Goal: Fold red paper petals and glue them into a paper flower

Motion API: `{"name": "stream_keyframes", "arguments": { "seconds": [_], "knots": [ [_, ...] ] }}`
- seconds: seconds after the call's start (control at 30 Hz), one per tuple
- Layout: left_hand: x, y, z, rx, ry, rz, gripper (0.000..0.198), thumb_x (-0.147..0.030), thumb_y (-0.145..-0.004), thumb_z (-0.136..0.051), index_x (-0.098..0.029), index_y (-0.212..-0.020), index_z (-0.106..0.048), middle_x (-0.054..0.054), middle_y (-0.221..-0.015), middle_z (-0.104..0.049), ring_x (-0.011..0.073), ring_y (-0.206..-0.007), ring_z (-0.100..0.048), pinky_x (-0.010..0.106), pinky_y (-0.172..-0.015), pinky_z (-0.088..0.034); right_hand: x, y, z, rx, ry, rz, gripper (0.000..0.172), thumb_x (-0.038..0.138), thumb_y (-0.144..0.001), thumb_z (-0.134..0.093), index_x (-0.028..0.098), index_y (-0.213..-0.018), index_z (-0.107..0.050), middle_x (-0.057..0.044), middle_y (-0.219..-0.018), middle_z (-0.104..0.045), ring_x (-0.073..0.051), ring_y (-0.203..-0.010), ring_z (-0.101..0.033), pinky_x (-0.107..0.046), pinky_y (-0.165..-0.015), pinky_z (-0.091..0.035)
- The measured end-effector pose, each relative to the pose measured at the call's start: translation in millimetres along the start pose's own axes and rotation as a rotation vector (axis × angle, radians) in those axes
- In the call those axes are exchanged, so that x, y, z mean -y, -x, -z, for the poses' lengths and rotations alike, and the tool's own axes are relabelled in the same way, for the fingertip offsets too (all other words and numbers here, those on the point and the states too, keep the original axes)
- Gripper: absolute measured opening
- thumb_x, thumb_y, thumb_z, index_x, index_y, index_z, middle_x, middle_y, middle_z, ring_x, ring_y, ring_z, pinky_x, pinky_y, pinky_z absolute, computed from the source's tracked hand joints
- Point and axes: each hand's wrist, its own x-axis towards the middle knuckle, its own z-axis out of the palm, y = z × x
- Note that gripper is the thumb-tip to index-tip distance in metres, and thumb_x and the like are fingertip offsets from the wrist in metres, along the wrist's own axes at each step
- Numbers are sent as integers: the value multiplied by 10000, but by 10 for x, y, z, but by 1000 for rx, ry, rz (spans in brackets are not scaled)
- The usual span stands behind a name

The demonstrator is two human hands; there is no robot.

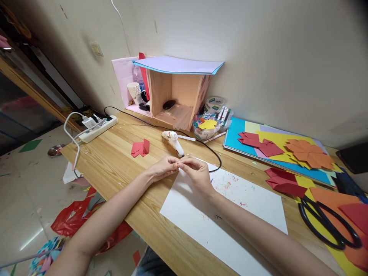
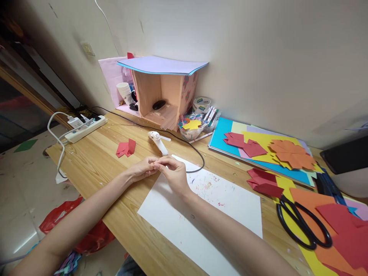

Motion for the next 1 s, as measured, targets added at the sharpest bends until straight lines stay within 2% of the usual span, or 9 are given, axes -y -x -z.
{"name": "stream_keyframes", "arguments": {
  "seconds": [0.13, 0.37, 0.63, 0.8, 1.0],
  "knots": [
    [25, -5, -22, -11, 14, -25, 409, -422, -481, -762, -100, -677, -605, -25, -616, -445, 58, -580, -372, 174, -532, -263, 57, 29, -5, 10, 127, 82, 36, 232, -731, -618, 204, -718, -635, -20, -737, -601, -140, -714, -541, -293, -689, -439],
    [-11, -5, -102, 4, 61, -42, 383, -426, -500, -751, -102, -569, -559, -55, -527, -380, 41, -504, -301, 179, -495, -229, 66, 85, -12, -79, 274, 184, 27, 220, -762, -572, 207, -759, -595, -43, -797, -584, -165, -783, -547, -318, -717, -458],
    [-33, -4, -129, 4, 55, -37, 373, -432, -527, -736, -101, -602, -581, -47, -532, -404, 43, -501, -307, 184, -485, -236, 42, 34, 9, -38, 77, 69, 32, 224, -784, -547, 200, -772, -565, -17, -797, -548, -130, -725, -530, -279, -664, -448],
    [-10, -9, -103, -37, 62, -14, 399, -430, -482, -758, -96, -642, -609, -33, -572, -444, 39, -506, -323, 184, -481, -241, -38, -18, 42, -55, -8, -1, 77, 272, -774, -560, 195, -772, -561, -11, -785, -565, -123, -693, -536, -282, -667, -456],
    [-16, -10, -114, -41, 78, -32, 383, -424, -539, -733, -82, -655, -609, -49, -539, -387, 34, -496, -304, 186, -480, -232, -80, -25, 37, -56, -1, 34, 42, 245, -703, -643, 208, -722, -639, -17, -755, -594, -144, -748, -555, -307, -717, -457]
  ]
}}
